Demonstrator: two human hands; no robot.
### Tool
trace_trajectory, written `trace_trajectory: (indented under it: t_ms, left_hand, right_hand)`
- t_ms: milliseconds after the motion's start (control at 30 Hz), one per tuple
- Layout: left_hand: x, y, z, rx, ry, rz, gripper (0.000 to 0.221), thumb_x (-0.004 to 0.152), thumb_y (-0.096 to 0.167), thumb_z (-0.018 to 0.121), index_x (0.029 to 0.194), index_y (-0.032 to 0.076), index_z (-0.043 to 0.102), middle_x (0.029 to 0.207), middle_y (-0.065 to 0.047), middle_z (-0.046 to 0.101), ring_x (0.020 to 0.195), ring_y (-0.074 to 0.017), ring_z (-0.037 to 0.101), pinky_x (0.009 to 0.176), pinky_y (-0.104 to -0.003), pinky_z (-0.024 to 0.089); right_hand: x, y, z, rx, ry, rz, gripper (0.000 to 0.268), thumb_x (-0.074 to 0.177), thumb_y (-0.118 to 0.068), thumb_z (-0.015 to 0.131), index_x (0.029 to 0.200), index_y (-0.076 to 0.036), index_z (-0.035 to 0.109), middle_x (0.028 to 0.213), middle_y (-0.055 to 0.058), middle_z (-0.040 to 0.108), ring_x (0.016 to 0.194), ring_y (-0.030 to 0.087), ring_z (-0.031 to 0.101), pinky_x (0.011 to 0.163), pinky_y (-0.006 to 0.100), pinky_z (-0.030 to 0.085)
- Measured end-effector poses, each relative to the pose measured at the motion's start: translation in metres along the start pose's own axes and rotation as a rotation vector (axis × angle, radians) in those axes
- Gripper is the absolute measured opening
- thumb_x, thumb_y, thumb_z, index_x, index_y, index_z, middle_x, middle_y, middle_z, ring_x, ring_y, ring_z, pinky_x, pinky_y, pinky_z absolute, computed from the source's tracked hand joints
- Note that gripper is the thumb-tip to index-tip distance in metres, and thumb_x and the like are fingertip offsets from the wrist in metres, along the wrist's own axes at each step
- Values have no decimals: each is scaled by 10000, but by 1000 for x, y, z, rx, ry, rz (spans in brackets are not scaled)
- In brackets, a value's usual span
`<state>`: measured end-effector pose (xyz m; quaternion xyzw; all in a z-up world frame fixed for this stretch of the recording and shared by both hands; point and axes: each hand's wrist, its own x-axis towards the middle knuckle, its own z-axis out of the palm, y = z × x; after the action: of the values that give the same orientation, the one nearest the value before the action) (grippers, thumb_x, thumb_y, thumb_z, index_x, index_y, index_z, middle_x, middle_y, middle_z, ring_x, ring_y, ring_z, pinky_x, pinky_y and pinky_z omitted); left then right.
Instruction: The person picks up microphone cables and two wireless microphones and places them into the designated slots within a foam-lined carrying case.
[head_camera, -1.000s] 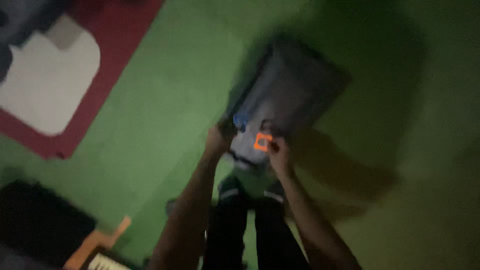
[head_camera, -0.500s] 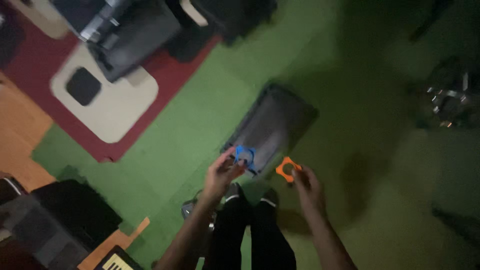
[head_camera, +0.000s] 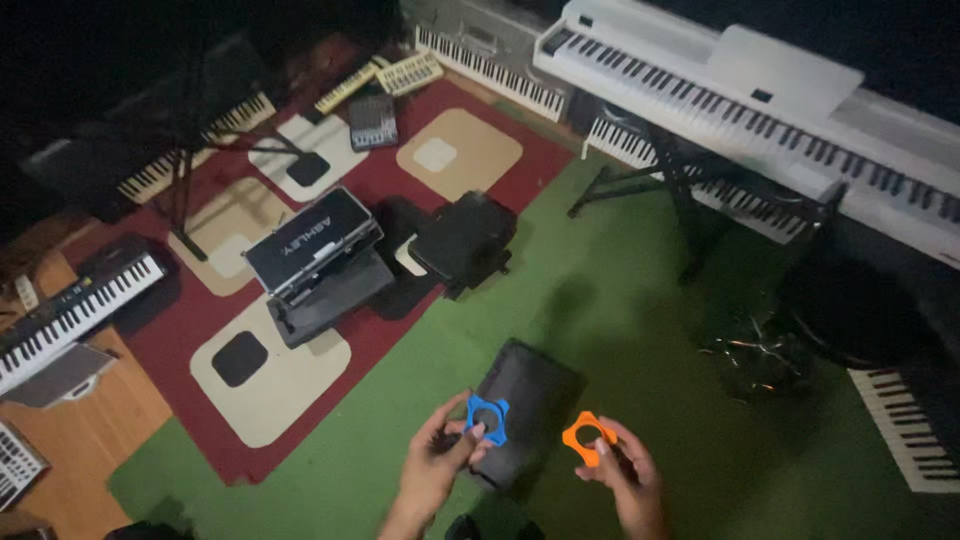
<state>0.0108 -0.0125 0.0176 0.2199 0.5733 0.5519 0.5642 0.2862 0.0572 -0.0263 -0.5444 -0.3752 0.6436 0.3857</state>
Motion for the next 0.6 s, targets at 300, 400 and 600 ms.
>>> trace_trajectory:
  t_ms: [300, 400, 600]
  left_hand:
    - [-85, 66, 54, -111, -72, 77, 578, 906, 58, 673, 1459, 60, 509, 1028, -69, 761, 867, -170, 749, 783, -278, 605]
    - [-97, 70, 66, -140, -74, 91, 587, 926, 65, 669, 1491, 56, 507, 998, -85, 730, 854, -182, 736, 770, -286, 594]
    - [-109, 79, 79, -108, -91, 30, 560, 942, 84, 638, 1487, 41, 515, 1020, -88, 744, 871, -183, 742, 778, -279, 584]
  right_hand:
    - [-96, -89, -25, 40, -25, -63, 535, 964, -236, 591, 1439, -2, 512, 1148, 197, 666, 837, 283, 753, 858, 431, 612]
    - [-115, -106, -27, 17, -5, -66, 553, 962, -239, 574, 1467, -28, 494, 1151, 202, 669, 842, 303, 770, 877, 430, 608]
    - [-150, -121, -24, 37, 89, -66, 522, 949, -223, 577, 1442, -52, 559, 1193, 178, 698, 897, 294, 778, 895, 427, 611]
